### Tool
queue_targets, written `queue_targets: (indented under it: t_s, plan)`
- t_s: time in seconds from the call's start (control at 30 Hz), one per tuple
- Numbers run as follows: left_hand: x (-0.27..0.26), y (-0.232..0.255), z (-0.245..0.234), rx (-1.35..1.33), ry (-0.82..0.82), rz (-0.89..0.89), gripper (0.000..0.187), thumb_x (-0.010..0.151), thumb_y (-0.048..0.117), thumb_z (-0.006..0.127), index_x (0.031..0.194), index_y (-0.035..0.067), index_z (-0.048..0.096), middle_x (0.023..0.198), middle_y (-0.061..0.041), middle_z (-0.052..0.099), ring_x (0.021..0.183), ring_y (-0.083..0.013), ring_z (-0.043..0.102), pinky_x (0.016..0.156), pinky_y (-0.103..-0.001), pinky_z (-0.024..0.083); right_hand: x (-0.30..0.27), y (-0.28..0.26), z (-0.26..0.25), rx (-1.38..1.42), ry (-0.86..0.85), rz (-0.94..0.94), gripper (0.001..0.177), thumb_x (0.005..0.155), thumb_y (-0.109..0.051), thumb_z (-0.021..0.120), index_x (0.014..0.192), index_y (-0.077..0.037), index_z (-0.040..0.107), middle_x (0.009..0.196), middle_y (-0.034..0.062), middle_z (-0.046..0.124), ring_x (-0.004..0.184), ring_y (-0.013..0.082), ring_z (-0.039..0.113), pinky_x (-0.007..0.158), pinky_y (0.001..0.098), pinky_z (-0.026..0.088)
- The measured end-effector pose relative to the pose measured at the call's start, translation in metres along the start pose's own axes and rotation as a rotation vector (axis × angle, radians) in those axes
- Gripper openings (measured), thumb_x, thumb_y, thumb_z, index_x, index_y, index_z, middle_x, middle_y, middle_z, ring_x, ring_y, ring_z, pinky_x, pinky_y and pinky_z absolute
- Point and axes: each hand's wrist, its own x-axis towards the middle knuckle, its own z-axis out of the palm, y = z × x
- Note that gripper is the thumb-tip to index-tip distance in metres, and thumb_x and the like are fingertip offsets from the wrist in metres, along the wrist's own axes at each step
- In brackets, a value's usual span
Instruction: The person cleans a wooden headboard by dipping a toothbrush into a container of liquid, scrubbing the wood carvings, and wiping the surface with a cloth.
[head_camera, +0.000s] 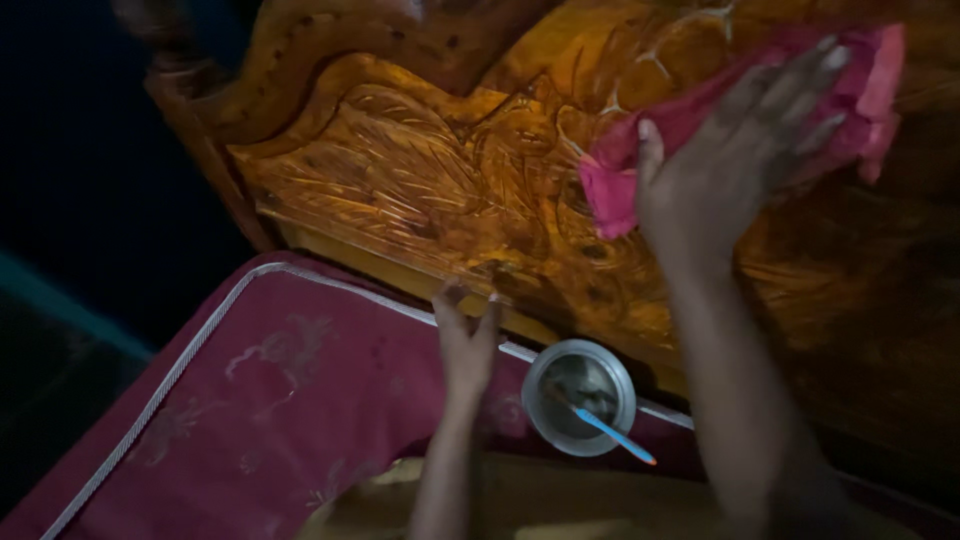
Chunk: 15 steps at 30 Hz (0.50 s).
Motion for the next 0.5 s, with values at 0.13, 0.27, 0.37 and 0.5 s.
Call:
queue_targets:
  t_s: [0.13, 0.27, 0.37, 0.5]
  plan:
    - [-0.002, 0.006, 0.003, 0.049, 0.011, -0.039, 0.066, 0.095, 0.017, 0.068, 0.148, 0.003, 0.032, 0.139, -0.019, 0.05, 0.073, -0.016, 0.063, 0.055, -0.028, 0.053, -0.036, 0.021, 0.022, 0.048, 0.091, -0.212, 0.088, 0.118, -0.056, 0.045, 0.166, 0.015, 0.023, 0.169, 0.0389, 0.008, 0.161, 0.0534, 0.009, 0.13, 0.0721, 0.013]
    - [-0.001, 0.006, 0.004, 0.074, 0.014, -0.026, 0.064, 0.096, 0.02, 0.066, 0.147, 0.003, 0.032, 0.14, -0.017, 0.048, 0.074, -0.0155, 0.064, 0.056, -0.029, 0.055, -0.101, 0.032, 0.045, 0.023, 0.088, -0.066, 0.08, 0.114, -0.044, 0.048, 0.163, 0.016, 0.026, 0.169, 0.0367, 0.017, 0.161, 0.0545, 0.011, 0.133, 0.067, 0.011]
    - [-0.007, 0.006, 0.002, 0.092, 0.026, -0.005, 0.065, 0.095, 0.02, 0.066, 0.148, 0.004, 0.032, 0.138, -0.016, 0.049, 0.079, -0.0169, 0.064, 0.057, -0.03, 0.057, -0.107, 0.033, 0.053, 0.081, -0.025, 0.036, 0.087, 0.115, -0.048, 0.051, 0.16, 0.018, 0.016, 0.166, 0.0422, 0.011, 0.158, 0.0585, 0.007, 0.129, 0.0681, 0.01]
    - [-0.01, 0.013, 0.006, 0.105, -0.002, -0.072, 0.066, 0.093, 0.019, 0.066, 0.148, 0.006, 0.032, 0.138, -0.015, 0.05, 0.085, -0.0179, 0.065, 0.06, -0.03, 0.061, -0.066, 0.036, 0.048, 0.133, 0.226, -0.034, 0.103, 0.113, -0.059, 0.057, 0.162, 0.011, 0.0, 0.164, 0.0416, 0.0, 0.155, 0.0571, 0.003, 0.126, 0.0722, 0.01]
